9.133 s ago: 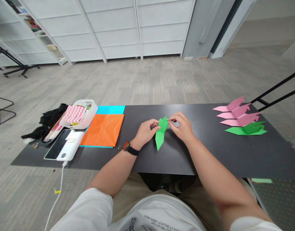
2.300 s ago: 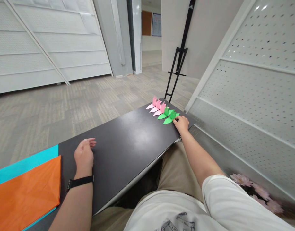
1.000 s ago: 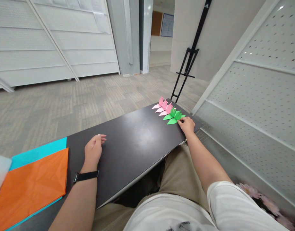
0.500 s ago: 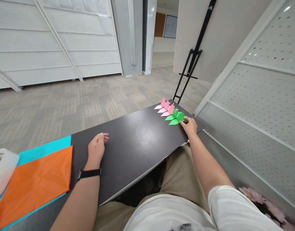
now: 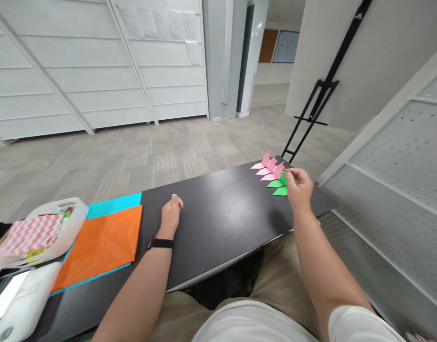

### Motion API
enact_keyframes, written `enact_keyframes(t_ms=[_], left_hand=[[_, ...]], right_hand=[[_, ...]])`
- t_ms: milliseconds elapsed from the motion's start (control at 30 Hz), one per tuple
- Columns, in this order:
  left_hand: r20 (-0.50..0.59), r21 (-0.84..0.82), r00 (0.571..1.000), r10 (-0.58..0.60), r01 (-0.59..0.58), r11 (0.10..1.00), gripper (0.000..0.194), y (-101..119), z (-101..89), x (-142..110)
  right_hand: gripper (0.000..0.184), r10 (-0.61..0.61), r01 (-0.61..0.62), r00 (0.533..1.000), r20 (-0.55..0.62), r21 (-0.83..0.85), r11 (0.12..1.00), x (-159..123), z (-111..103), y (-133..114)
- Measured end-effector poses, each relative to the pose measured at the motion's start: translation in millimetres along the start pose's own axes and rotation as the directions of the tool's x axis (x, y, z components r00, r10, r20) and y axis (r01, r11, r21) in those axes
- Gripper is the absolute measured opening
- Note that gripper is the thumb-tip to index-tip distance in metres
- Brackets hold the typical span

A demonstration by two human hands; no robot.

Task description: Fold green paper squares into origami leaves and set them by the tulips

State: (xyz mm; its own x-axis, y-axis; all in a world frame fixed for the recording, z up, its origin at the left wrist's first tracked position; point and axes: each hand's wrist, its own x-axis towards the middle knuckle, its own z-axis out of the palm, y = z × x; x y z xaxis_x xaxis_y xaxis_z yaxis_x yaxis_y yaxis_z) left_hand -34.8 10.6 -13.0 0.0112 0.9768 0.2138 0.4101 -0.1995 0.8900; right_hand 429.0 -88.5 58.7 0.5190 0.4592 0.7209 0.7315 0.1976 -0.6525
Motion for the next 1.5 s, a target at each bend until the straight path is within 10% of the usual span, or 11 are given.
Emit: enact_keyframes(t_ms=[167,367,500,600,900,1100,1267,1500], left_hand=[[-0.018,-0.138,0.997,-0.077,0.073,0.988,0.065,-8.0,5.0,2.3],[-0.010,-0.121,0.997,-0.074,0.072,0.990,0.068,-9.0,6.5,4.0],[-0.021,-0.148,0.994,-0.103,0.099,0.984,0.070,-9.9,7.7,5.0],[-0.005,-0.130,0.994,-0.113,0.112,0.985,0.070,-11.3,9.2,6.2],[-0.157,-0.021,0.986,0.054,-0.058,0.998,0.041,11.5,-1.1,-6.1],[-0.234,0.151,0.964,0.125,-0.091,0.984,0.015,33.6,-50.3,-8.7],[-0.160,0.724,0.984,0.076,0.065,0.687,0.026,31.6,-108.2,-32.0],[-0.259,0.838,0.943,-0.208,0.327,0.437,0.045,7.6,-127.6,-59.5]], right_hand=[[0.017,-0.265,0.178,0.880,0.394,0.243,0.954,12.4,75.1,-81.5],[0.018,-0.181,0.082,0.557,0.810,0.164,0.983,-49.0,187.3,-111.7],[0.034,-0.059,0.213,0.609,0.791,-0.092,0.973,-107.5,221.2,-102.0],[0.045,-0.052,0.332,0.561,0.826,-0.167,0.928,-127.3,228.0,-89.0],[0.048,-0.051,0.362,0.578,0.814,-0.200,0.910,-129.5,239.3,-75.8],[0.048,-0.070,0.355,0.595,0.801,-0.183,0.917,-129.9,240.2,-72.3],[0.049,-0.068,0.363,0.593,0.802,-0.191,0.912,-129.8,240.9,-73.2],[0.048,-0.069,0.362,0.598,0.798,-0.193,0.912,-129.5,240.3,-75.5]])
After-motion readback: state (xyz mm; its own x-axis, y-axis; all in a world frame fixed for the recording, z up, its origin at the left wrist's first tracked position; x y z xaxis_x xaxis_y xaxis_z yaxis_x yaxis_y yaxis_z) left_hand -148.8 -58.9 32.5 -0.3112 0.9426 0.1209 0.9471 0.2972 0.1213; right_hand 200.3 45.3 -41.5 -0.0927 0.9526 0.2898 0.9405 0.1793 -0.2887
